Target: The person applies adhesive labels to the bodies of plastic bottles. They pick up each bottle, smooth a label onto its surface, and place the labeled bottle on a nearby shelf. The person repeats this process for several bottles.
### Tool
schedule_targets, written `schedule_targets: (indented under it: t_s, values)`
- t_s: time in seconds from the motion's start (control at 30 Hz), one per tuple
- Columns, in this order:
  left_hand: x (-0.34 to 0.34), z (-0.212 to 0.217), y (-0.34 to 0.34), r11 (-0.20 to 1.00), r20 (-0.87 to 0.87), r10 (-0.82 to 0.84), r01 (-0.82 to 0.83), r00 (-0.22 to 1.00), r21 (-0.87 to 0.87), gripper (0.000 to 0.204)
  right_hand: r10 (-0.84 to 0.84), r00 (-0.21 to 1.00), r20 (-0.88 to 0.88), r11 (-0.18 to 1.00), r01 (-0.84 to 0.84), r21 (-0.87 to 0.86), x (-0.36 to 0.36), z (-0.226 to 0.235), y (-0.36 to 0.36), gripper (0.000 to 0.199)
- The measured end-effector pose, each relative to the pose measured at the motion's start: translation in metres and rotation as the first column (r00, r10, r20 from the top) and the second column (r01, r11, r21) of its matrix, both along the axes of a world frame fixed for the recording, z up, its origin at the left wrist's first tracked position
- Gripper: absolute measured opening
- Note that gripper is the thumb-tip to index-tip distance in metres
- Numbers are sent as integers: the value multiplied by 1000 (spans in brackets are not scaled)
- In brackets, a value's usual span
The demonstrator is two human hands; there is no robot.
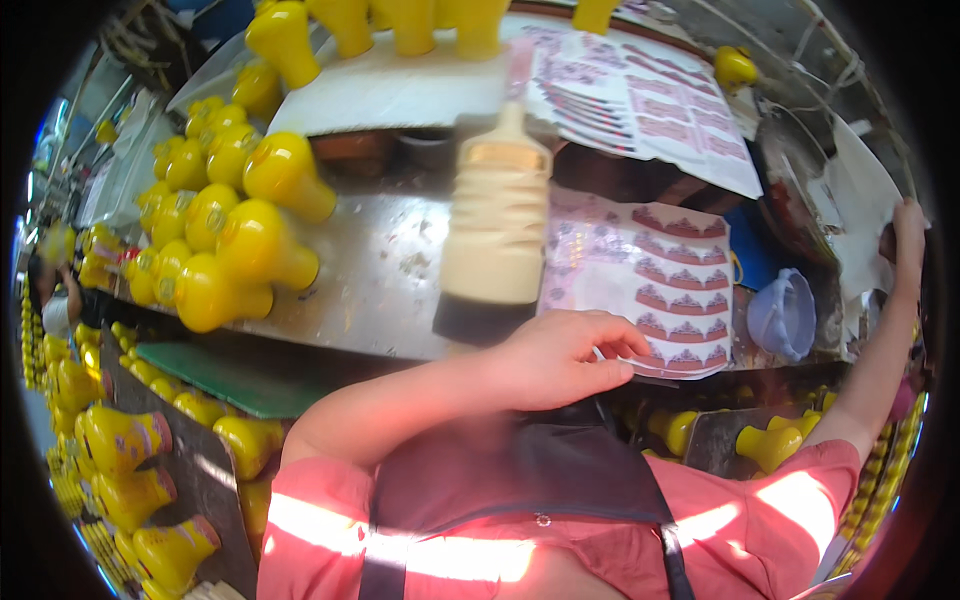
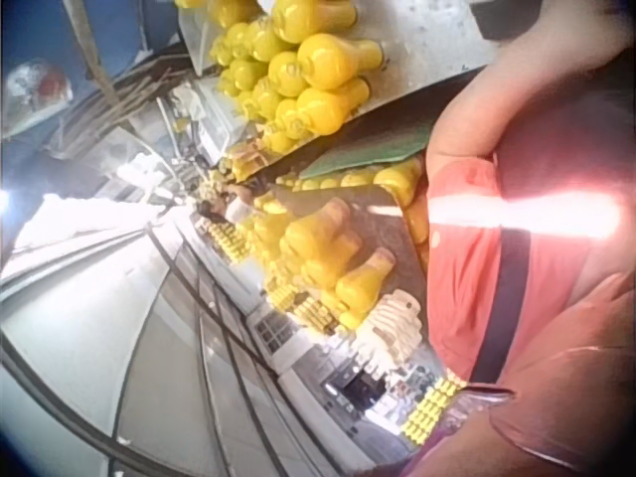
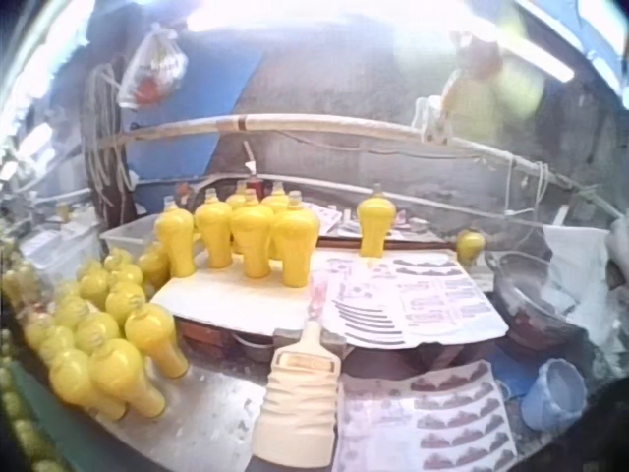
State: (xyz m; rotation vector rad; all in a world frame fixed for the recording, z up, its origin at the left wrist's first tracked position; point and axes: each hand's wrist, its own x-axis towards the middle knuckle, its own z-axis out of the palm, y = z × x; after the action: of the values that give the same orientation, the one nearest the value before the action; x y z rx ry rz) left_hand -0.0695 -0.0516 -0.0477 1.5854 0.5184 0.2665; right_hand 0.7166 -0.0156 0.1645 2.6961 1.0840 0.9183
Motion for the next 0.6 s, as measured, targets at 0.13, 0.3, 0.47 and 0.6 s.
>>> schedule_targets:
  t_s: [0.13,0.3,0.47,0.6]
  values:
    - [21,10,15,992,62,106,-101,992,-76,34,327,911,-253,882,-198,427,-103,7,-33,39]
    - [75,21,43,945,221,231,-164,948,-284,38,785,393,-479,577,-181,797,-220,-16,-57,32]
    - [137,15,70,770,280,317,-74,906,-634,80,868,16,-497,497,-31,867,-298,-42,-62,27]
    - [176,11,80,732,207,330,-111,921,-672,76,861,-216,-461,481,53,875,-338,-57,-69,26]
